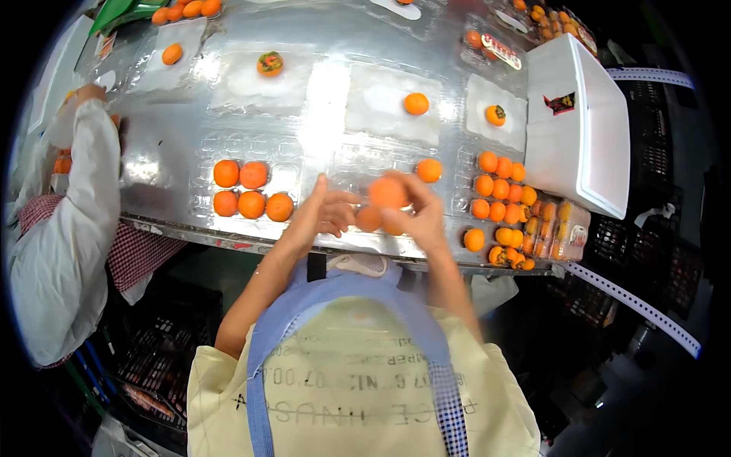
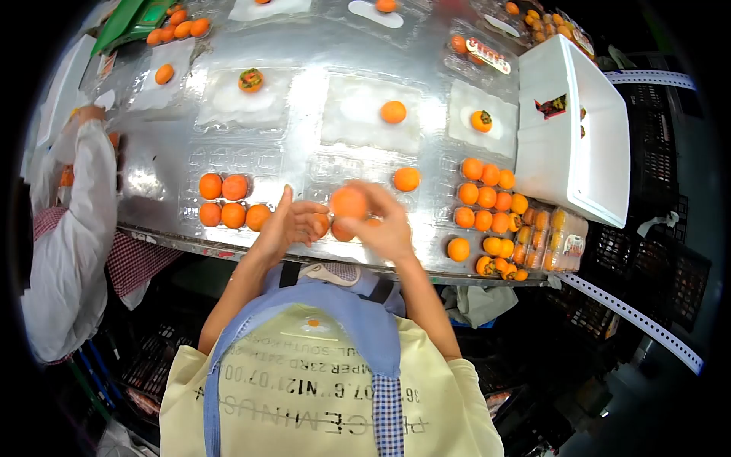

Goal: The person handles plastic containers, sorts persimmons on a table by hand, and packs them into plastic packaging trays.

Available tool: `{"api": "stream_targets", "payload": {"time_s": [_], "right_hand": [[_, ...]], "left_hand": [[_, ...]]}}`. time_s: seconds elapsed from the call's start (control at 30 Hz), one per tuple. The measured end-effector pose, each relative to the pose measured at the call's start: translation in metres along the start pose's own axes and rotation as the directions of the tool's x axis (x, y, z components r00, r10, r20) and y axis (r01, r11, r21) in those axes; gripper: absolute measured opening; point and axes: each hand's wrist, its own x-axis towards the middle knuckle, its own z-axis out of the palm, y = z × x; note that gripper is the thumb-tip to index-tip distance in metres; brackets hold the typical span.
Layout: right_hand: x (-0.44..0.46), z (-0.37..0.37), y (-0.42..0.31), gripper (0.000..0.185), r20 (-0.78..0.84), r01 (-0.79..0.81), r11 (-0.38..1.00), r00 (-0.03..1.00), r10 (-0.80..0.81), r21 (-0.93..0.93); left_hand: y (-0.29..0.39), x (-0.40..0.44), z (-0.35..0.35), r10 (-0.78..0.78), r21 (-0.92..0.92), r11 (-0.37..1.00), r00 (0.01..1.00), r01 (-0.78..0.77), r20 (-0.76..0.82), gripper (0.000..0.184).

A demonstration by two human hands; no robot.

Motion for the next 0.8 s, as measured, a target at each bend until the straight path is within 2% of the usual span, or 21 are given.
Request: {"api": "stream_targets", "payload": {"time_s": [0.03, 0.07, 0.1, 0.13, 0.17, 0.2, 0.23, 0.3, 0.4, 0.43, 0.47, 0.5, 0.53, 0.57, 0.63, 0.67, 0.7, 0.8], "right_hand": [[0.003, -0.026, 0.01, 0.047, -0.137, 0.066, 0.998, 0.988, -0.065, 0.003], [0.005, -0.064, 0.007, 0.042, -0.237, 0.054, 0.997, 0.971, -0.038, 0.062], [0.01, -0.102, -0.007, 0.041, -0.337, 0.06, 0.995, 0.938, -0.085, -0.081], [0.012, -0.14, -0.015, 0.04, -0.508, 0.123, 0.99, 0.85, -0.141, -0.07], [0.013, -0.182, -0.039, 0.042, -0.606, 0.1, 0.988, 0.781, -0.151, -0.117], [0.012, -0.23, -0.053, 0.039, -0.67, 0.175, 0.982, 0.721, -0.176, -0.069], [0.017, -0.261, -0.08, 0.038, -0.789, 0.283, 0.959, 0.588, -0.179, -0.007], [0.008, -0.364, -0.088, 0.042, -0.866, 0.51, 0.834, 0.492, -0.085, 0.208], [0.003, -0.361, -0.098, 0.048, -0.828, 0.431, 0.893, 0.543, -0.142, 0.129], [0.005, -0.342, -0.088, 0.048, -0.777, 0.264, 0.964, 0.607, -0.165, 0.002], [0.01, -0.296, -0.082, 0.043, -0.752, 0.201, 0.978, 0.634, -0.179, -0.064], [0.01, -0.242, -0.078, 0.039, -0.668, -0.004, 0.983, 0.734, -0.121, -0.182], [0.01, -0.216, -0.063, 0.037, -0.54, -0.163, 0.956, 0.842, 0.005, -0.245], [0.011, -0.187, -0.039, 0.036, -0.407, -0.094, 0.912, 0.909, -0.084, -0.398], [0.01, -0.132, -0.009, 0.043, -0.129, -0.105, 0.82, 0.991, 0.039, -0.563], [0.009, -0.11, 0.005, 0.047, -0.008, -0.036, 0.84, 0.999, 0.037, -0.541], [0.008, -0.092, 0.017, 0.046, 0.052, 0.048, 0.805, 0.998, -0.022, -0.591], [0.01, -0.063, 0.025, 0.044, 0.219, 0.246, 0.628, 0.968, -0.121, -0.738]], "left_hand": [[0.0, 0.0, 0.0, 0.032, 0.014, 0.999, 0.998, -0.031, -0.054, 0.064], [-0.001, -0.002, 0.0, 0.063, 0.029, 0.998, 0.992, -0.06, -0.108, 0.063], [-0.002, -0.002, -0.001, 0.095, 0.047, 0.995, 0.983, -0.088, -0.16, 0.062], [-0.005, -0.001, -0.008, 0.121, 0.028, 0.993, 0.98, -0.118, -0.16, 0.052], [-0.006, -0.001, -0.011, 0.125, 0.042, 0.992, 0.978, -0.12, -0.17, 0.05], [-0.005, -0.001, -0.012, 0.131, 0.058, 0.991, 0.975, -0.122, -0.182, 0.048], [-0.005, 0.0, -0.012, 0.136, 0.075, 0.99, 0.971, -0.123, -0.196, 0.047], [-0.005, -0.001, -0.01, 0.141, 0.055, 0.99, 0.968, -0.133, -0.207, 0.038], [-0.007, 0.004, -0.008, 0.156, 0.046, 0.988, 0.966, -0.149, -0.207, 0.033], [-0.007, 0.005, -0.008, 0.161, 0.053, 0.987, 0.963, -0.153, -0.216, 0.032], [-0.008, 0.005, -0.008, 0.166, 0.06, 0.986, 0.96, -0.156, -0.227, 0.031], [-0.009, 0.006, -0.008, 0.166, 0.056, 0.986, 0.958, -0.158, -0.235, 0.03], [-0.01, 0.006, -0.009, 0.169, 0.052, 0.986, 0.955, -0.161, -0.244, 0.028], [-0.011, 0.006, -0.01, 0.173, 0.049, 0.985, 0.952, -0.165, -0.255, 0.027], [-0.01, 0.004, -0.009, 0.169, 0.052, 0.986, 0.951, -0.161, -0.26, 0.025], [-0.01, 0.003, -0.009, 0.168, 0.059, 0.986, 0.95, -0.158, -0.262, 0.025], [-0.01, 0.002, -0.009, 0.168, 0.067, 0.986, 0.95, -0.156, -0.264, 0.024], [-0.012, 0.001, -0.01, 0.165, 0.077, 0.986, 0.949, -0.149, -0.268, 0.023]]}}
